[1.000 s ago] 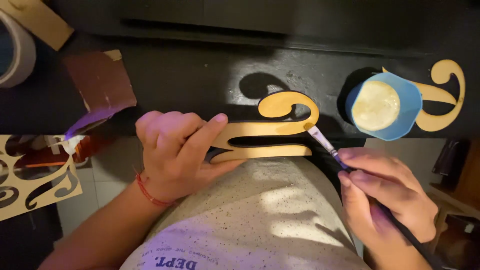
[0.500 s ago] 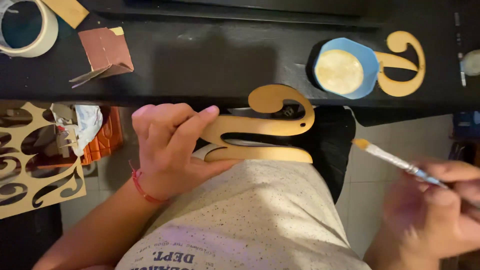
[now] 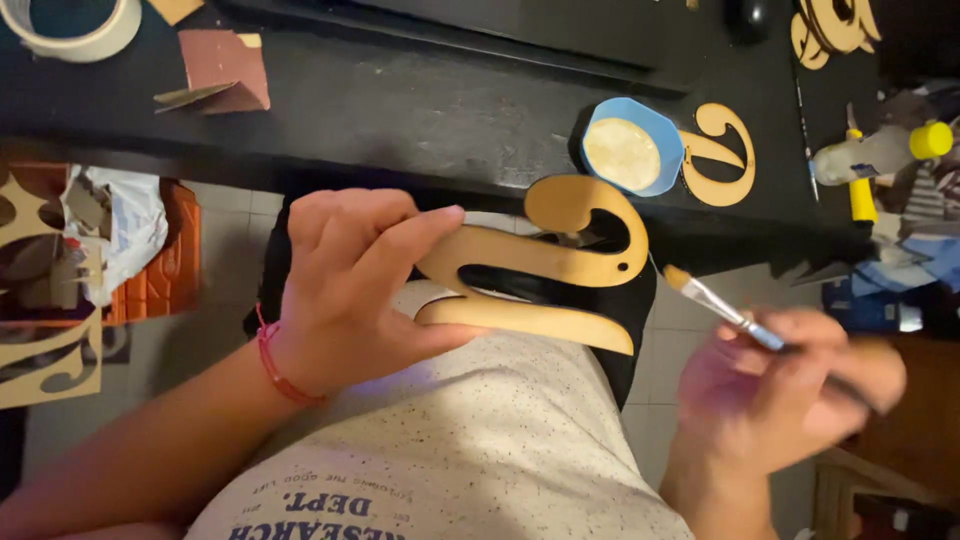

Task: Apply a liquid coating to laser-cut wooden decorations using a paintbrush

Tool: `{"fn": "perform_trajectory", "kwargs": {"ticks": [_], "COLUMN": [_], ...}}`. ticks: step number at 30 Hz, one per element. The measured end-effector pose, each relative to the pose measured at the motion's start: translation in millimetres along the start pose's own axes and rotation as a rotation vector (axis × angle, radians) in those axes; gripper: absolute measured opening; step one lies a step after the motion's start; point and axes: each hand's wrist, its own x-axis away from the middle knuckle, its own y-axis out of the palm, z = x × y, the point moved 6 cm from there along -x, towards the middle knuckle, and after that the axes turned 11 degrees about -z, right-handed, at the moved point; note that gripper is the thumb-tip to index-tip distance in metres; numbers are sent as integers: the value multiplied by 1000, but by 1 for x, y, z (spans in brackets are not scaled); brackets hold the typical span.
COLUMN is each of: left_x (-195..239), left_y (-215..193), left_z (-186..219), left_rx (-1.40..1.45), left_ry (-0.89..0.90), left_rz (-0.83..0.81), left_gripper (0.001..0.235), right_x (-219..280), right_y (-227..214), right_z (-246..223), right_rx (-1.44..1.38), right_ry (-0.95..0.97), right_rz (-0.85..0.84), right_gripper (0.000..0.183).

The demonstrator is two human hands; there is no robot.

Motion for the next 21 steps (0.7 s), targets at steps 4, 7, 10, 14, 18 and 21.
{"fn": "perform_trajectory", "kwargs": {"ticks": [4,7,10,14,18,21], "left_x": [1,1,1,-2,-5,-10], "left_y": [-9,-16,-22,-29,-28,-32], "left_z": [11,18,20,20,24,27], "left_rx": [-49,-54,-69,-77,-99,-131], "left_ry": [-6,24,11,-28,-33,-42], "left_rz": [8,92,119,112,123,161], "left_gripper": [77,74,75,69,60,59], "right_x": [8,21,26,23,26,15], "right_y": [19,42,57,56,65,78], "right_z": [-30,-44,-51,-50,-54,-62], "right_rx": [130,278,339,480,538,557], "right_ry": [-454,-622,-566,-618,-550,-568], "right_rz": [-177,-571,-579,-463,-549,-380], "right_gripper": [17,29,25,24,26,15]}}
